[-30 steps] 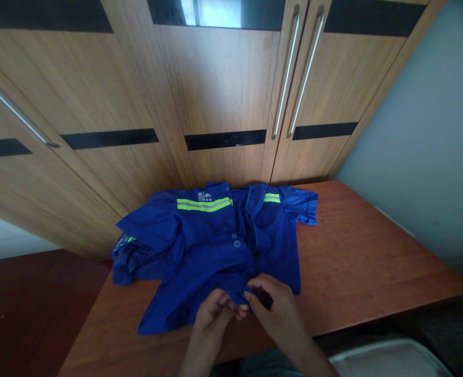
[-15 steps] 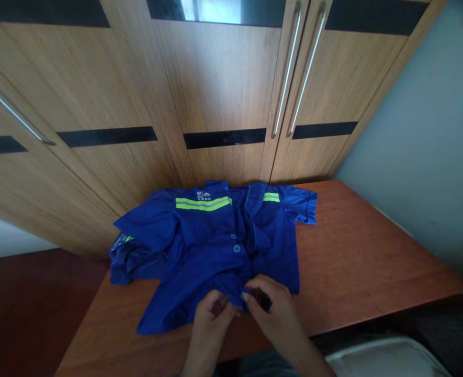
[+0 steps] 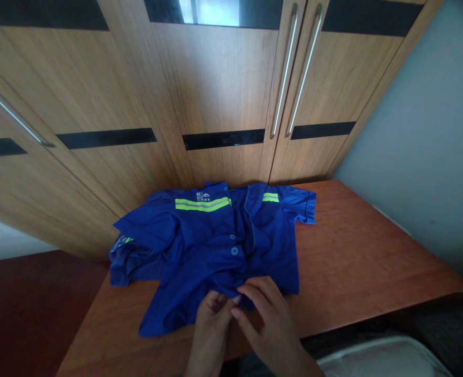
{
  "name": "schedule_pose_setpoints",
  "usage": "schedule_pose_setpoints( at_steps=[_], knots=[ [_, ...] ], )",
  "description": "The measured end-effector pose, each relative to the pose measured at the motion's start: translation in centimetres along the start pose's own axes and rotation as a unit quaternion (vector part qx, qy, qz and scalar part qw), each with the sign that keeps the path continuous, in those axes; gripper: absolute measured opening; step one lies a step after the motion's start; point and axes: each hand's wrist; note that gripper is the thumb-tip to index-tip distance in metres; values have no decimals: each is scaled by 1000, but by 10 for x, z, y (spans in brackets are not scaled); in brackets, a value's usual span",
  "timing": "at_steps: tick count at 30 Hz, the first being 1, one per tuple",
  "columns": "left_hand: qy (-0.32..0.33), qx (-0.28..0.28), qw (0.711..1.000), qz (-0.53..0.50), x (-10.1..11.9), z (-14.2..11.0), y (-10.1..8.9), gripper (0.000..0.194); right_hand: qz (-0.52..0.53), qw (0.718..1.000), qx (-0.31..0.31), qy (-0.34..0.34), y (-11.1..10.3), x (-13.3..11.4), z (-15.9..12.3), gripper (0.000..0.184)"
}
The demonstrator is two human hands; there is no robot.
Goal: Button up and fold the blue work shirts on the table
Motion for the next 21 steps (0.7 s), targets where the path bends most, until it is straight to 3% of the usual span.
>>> schedule_pose_setpoints(
  at_steps=[5, 12, 21],
  knots=[
    [-4, -26, 999, -25, 2, -3, 1, 18, -53, 998, 26, -21, 2, 8, 4, 20],
    [2, -10, 999, 40, -1, 1, 2, 19, -111, 992, 60, -8, 4, 7, 6, 18],
    [-23, 19, 991, 132, 9, -3, 7, 28, 9, 997, 4, 74, -6, 13, 9, 16]
  ],
)
Point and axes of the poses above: each hand's wrist, its own z-axis towards the middle knuckle, its own y-axis out of the palm, x = y × z, and after that the axes turned 15 degrees about -x, right-handed
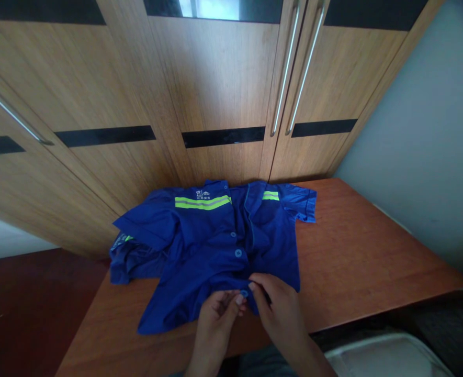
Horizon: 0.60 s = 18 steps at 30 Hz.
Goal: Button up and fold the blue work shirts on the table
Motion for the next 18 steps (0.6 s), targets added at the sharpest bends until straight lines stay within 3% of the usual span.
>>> schedule_pose_setpoints(
  at_steps=[3, 6, 9, 12, 15, 18],
  knots=[
    [14, -6, 1000, -19, -10, 0, 0, 26, 27, 1000, 3, 5, 0, -2, 0, 14],
    [20, -30, 995, -88, -17, -2, -2, 20, 58, 998, -3, -38, -4, -4, -3, 15],
    [25, -67, 979, -192, -15, -7, -4, 16, 101, 991, -38, -77, -11, -3, -7, 11],
    [23, -89, 965, -244, -9, -12, -7, 19, 136, 987, -60, -66, -14, 3, -12, 11],
    [8, -54, 968, -243, -9, -15, -9, 22, 125, 988, -56, -76, -11, 10, -20, 21],
    [-19, -15, 982, -190, -16, -19, -16, 24, 72, 986, -82, -128, -6, 14, -30, 30]
  ],
)
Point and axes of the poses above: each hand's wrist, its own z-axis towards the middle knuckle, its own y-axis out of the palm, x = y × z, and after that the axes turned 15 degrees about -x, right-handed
